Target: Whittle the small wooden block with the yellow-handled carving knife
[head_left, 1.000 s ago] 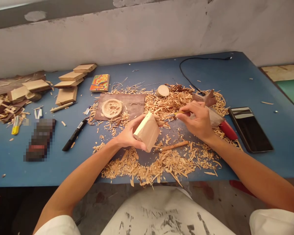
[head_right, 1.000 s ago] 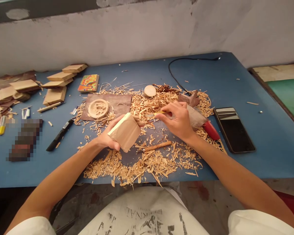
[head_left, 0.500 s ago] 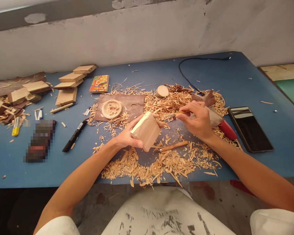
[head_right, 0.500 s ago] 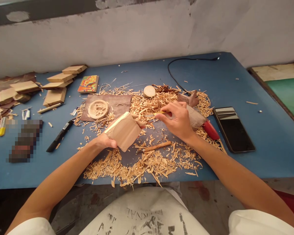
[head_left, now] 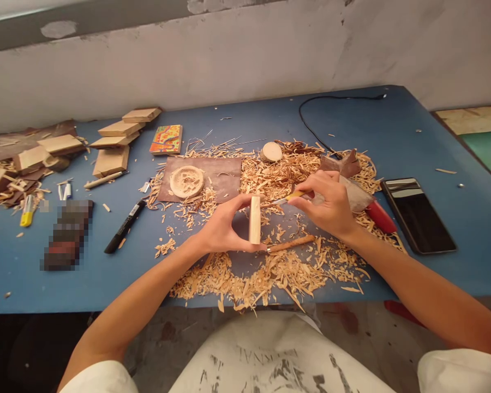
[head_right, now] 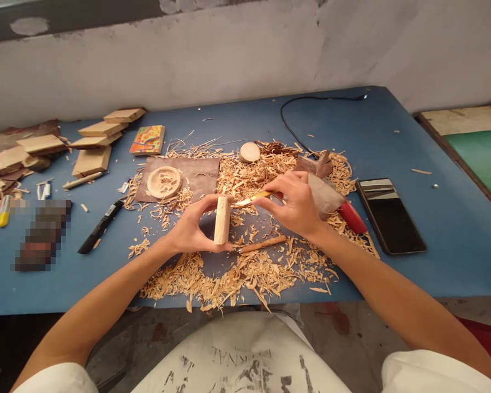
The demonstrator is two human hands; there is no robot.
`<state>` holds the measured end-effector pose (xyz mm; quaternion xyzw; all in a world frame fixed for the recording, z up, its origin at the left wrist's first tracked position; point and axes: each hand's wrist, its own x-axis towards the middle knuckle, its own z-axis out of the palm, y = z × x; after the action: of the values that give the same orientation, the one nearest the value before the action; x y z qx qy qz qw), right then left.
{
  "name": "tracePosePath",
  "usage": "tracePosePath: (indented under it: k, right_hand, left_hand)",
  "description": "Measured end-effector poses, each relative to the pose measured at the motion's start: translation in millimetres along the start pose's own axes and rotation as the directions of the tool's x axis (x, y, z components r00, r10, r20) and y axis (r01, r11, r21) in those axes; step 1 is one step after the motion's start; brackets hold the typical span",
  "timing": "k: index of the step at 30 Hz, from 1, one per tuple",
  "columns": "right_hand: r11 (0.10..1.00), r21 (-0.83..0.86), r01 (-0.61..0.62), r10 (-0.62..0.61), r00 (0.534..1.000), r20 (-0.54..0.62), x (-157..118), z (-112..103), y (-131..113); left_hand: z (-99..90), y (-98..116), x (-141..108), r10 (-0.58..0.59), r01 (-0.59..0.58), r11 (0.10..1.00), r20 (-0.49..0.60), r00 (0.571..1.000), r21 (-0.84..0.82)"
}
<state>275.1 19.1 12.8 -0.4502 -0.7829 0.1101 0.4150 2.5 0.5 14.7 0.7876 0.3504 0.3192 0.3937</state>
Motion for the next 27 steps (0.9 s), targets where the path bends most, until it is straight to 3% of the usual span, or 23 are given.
tracePosePath:
  k: [9, 17, 27]
  right_hand:
    - [0.971, 0.055, 0.233, -0.239, 0.96, 0.149, -7, 2, -27]
    - [0.96, 0.036, 0.276, -0.278, 0.941, 0.192, -10, 8, -34]
    - [0.966, 0.031, 0.255, -0.257, 0.952, 0.167, -8, 8, -32]
  left_hand:
    - [6.3, -9, -3, -0.064, 0.063, 0.997, 0.022, 0.998, 0.049]
    - [9.5, -15, -4, -0.047, 0.046, 0.998, 0.015, 0.999, 0.045]
    - [9.8, -13, -3, -0.055, 0.055, 0.997, 0.003, 0.998, 0.047]
